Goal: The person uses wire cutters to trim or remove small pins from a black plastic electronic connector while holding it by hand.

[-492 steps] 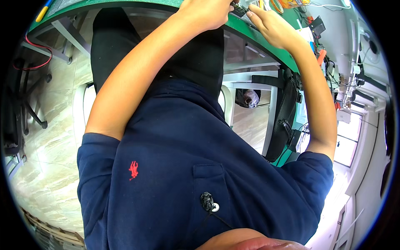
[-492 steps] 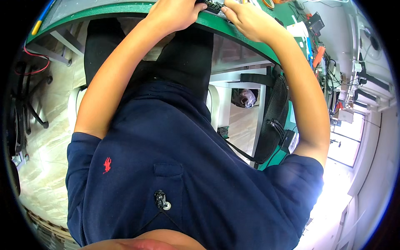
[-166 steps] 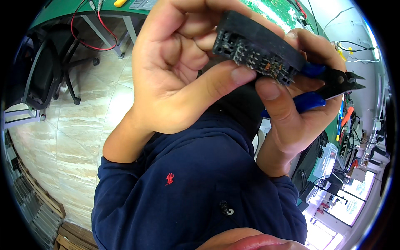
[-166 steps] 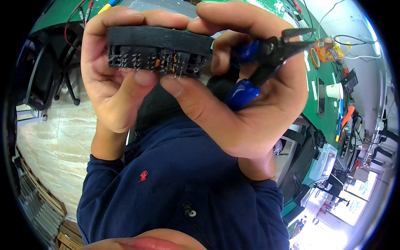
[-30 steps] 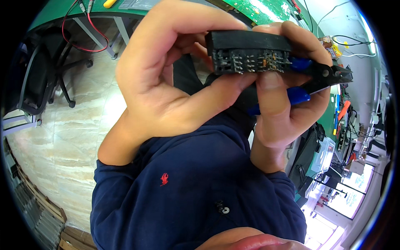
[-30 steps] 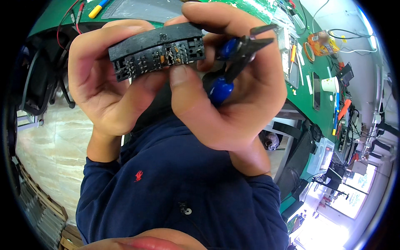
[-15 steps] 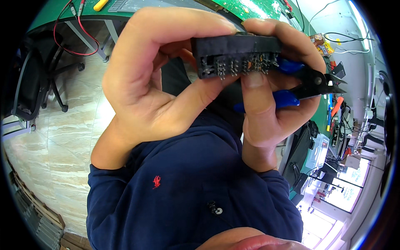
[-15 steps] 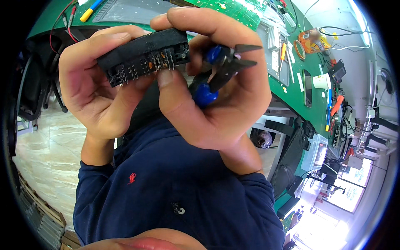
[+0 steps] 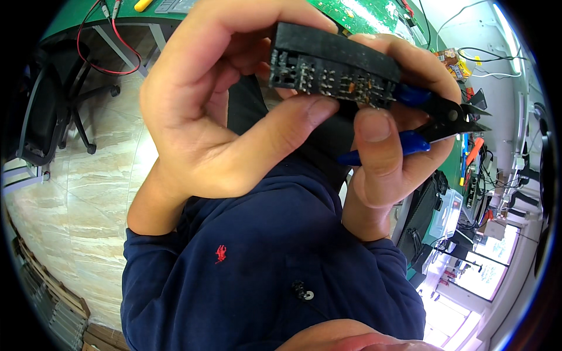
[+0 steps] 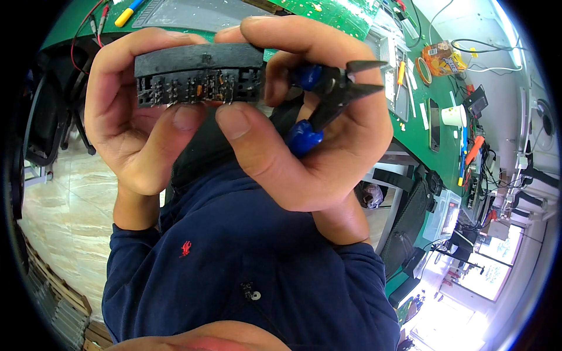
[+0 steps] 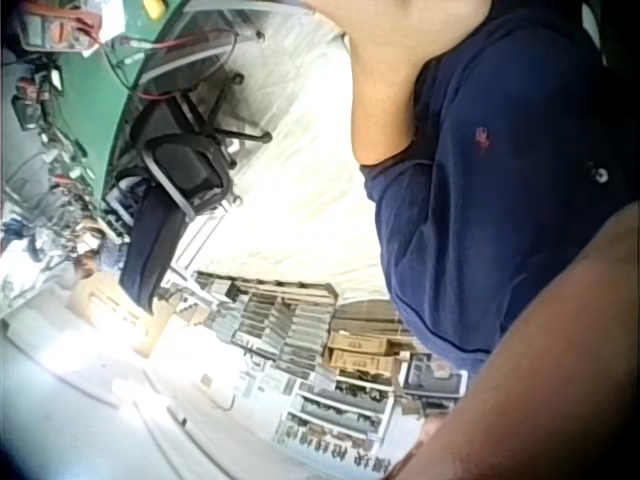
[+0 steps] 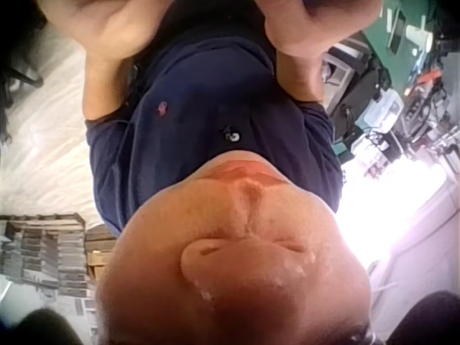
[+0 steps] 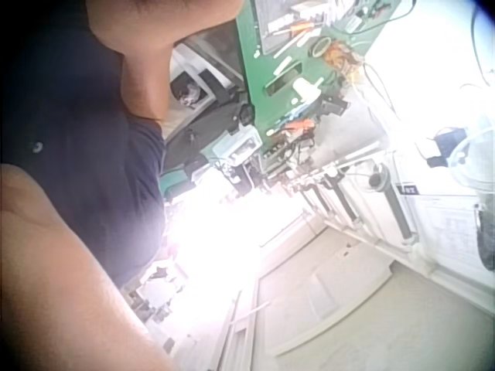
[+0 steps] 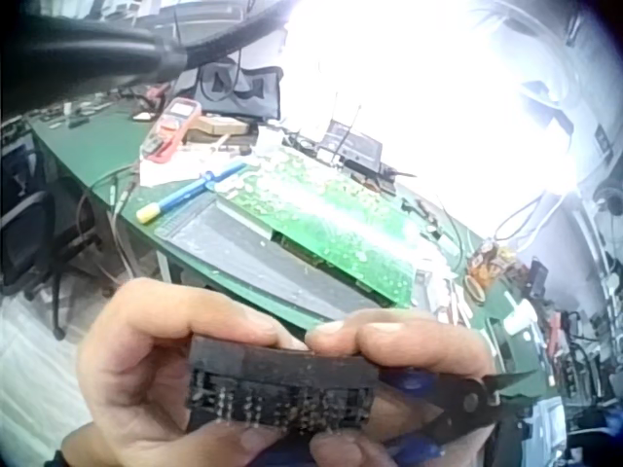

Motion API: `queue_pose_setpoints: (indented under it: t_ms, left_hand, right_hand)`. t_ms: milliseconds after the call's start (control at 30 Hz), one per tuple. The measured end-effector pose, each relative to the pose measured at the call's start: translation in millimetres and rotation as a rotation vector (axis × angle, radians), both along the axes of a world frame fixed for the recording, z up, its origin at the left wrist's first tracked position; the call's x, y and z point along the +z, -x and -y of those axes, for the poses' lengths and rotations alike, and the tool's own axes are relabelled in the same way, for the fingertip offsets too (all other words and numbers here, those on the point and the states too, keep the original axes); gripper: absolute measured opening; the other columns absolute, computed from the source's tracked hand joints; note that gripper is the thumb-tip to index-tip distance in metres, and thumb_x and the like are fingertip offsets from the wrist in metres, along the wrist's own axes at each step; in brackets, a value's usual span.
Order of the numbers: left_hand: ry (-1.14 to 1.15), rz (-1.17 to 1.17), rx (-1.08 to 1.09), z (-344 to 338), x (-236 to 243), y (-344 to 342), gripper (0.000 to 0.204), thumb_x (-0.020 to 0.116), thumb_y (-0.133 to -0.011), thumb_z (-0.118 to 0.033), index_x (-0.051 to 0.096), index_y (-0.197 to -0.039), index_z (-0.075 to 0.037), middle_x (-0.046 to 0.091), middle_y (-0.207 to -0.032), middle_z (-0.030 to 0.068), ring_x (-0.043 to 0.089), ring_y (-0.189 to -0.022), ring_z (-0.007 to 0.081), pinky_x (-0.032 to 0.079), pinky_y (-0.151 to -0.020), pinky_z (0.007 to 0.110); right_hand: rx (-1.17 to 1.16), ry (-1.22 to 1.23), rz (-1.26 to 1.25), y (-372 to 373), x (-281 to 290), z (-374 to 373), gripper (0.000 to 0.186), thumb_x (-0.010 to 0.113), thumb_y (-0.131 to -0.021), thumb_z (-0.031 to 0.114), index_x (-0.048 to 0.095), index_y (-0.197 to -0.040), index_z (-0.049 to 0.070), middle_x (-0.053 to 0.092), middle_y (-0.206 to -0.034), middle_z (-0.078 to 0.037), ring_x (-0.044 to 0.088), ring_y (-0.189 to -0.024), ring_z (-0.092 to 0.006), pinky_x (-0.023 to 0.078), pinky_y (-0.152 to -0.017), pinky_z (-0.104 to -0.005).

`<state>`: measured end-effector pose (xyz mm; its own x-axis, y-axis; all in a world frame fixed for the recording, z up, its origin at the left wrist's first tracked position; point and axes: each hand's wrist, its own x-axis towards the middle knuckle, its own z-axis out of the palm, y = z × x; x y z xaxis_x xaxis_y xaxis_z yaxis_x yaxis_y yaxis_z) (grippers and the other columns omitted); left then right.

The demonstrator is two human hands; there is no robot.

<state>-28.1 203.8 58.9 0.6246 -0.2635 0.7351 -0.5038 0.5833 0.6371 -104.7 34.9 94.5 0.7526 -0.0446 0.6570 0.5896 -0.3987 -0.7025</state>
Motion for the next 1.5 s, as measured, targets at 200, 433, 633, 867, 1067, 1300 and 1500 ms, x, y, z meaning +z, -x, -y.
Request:
queue_pose_setpoints:
  t_ms: [200,433,633,867,1067,1300,1500]
  left_hand:
    - [0.064,-0.054,0.033,8.1,7.5,1.7,0.054,0.071,-0.081,0.003,0.048,-0.130,0.009,0.064,-0.120,0.0263,0.066,-0.103,0.0237,0.056,-0.088,0.032]
    - [-0.072,-0.098,0.019,-8.8,-12.0,-13.5,0.052,0.071,-0.081,0.005,0.051,-0.129,0.008,0.064,-0.121,0.0289,0.069,-0.100,0.0249,0.058,-0.085,0.031]
    - [-0.079,-0.058,0.016,-6.4,-18.3,-17.2,0.050,0.071,-0.080,0.006,0.053,-0.127,0.008,0.065,-0.120,0.0289,0.069,-0.100,0.0254,0.058,-0.084,0.030]
    - [-0.091,-0.032,0.021,-8.1,-18.1,-19.6,0.049,0.072,-0.079,0.006,0.055,-0.125,0.008,0.065,-0.120,0.0290,0.069,-0.100,0.0260,0.059,-0.083,0.030]
    - [-0.105,0.005,0.042,-10.1,-17.5,-18.5,0.047,0.072,-0.079,0.007,0.056,-0.123,0.008,0.065,-0.119,0.0290,0.070,-0.100,0.0265,0.059,-0.082,0.030]
    - [-0.115,0.073,0.035,-7.8,-12.3,-20.4,0.046,0.072,-0.078,0.008,0.058,-0.122,0.008,0.066,-0.119,0.0290,0.070,-0.100,0.0271,0.060,-0.081,0.030]
    - [-0.124,0.128,0.036,-4.8,-9.8,-21.7,0.045,0.072,-0.077,0.009,0.060,-0.120,0.008,0.066,-0.118,0.0291,0.070,-0.100,0.0277,0.061,-0.080,0.030]
  right_hand:
    - [-0.075,-0.135,0.040,-3.0,-6.9,-3.6,0.062,0.077,-0.082,0.018,0.052,-0.133,-0.007,0.065,-0.119,-0.020,0.065,-0.104,-0.0222,0.049,-0.094,-0.0322]
    - [-0.174,0.195,0.083,-6.5,12.3,16.2,0.067,0.088,-0.071,0.017,0.061,-0.128,-0.006,0.067,-0.110,-0.013,0.058,-0.089,-0.0149,0.045,-0.084,-0.0264]
    - [-0.254,0.617,0.072,-0.2,29.5,21.3,0.089,0.097,-0.048,0.024,0.064,-0.127,-0.002,0.070,-0.105,-0.010,0.058,-0.081,-0.0145,0.047,-0.079,-0.0261]
    - [-0.277,0.840,0.170,-6.0,29.7,16.6,0.089,0.096,-0.046,0.022,0.065,-0.127,0.002,0.071,-0.102,-0.007,0.062,-0.083,-0.0169,0.050,-0.078,-0.0280]
    - [-0.316,0.921,0.020,-3.2,42.7,3.3,0.084,0.095,-0.047,0.020,0.067,-0.126,0.004,0.070,-0.098,-0.007,0.063,-0.082,-0.0182,0.051,-0.077,-0.0288]
    - [-0.299,1.005,0.052,-2.5,48.9,11.0,0.072,0.092,-0.053,0.015,0.070,-0.121,0.007,0.069,-0.087,-0.006,0.063,-0.079,-0.0194,0.050,-0.073,-0.0301]
    - [-0.286,1.095,0.096,-1.9,52.8,20.6,0.054,0.090,-0.056,0.012,0.072,-0.106,0.006,0.068,-0.082,-0.007,0.064,-0.074,-0.0229,0.049,-0.070,-0.0312]
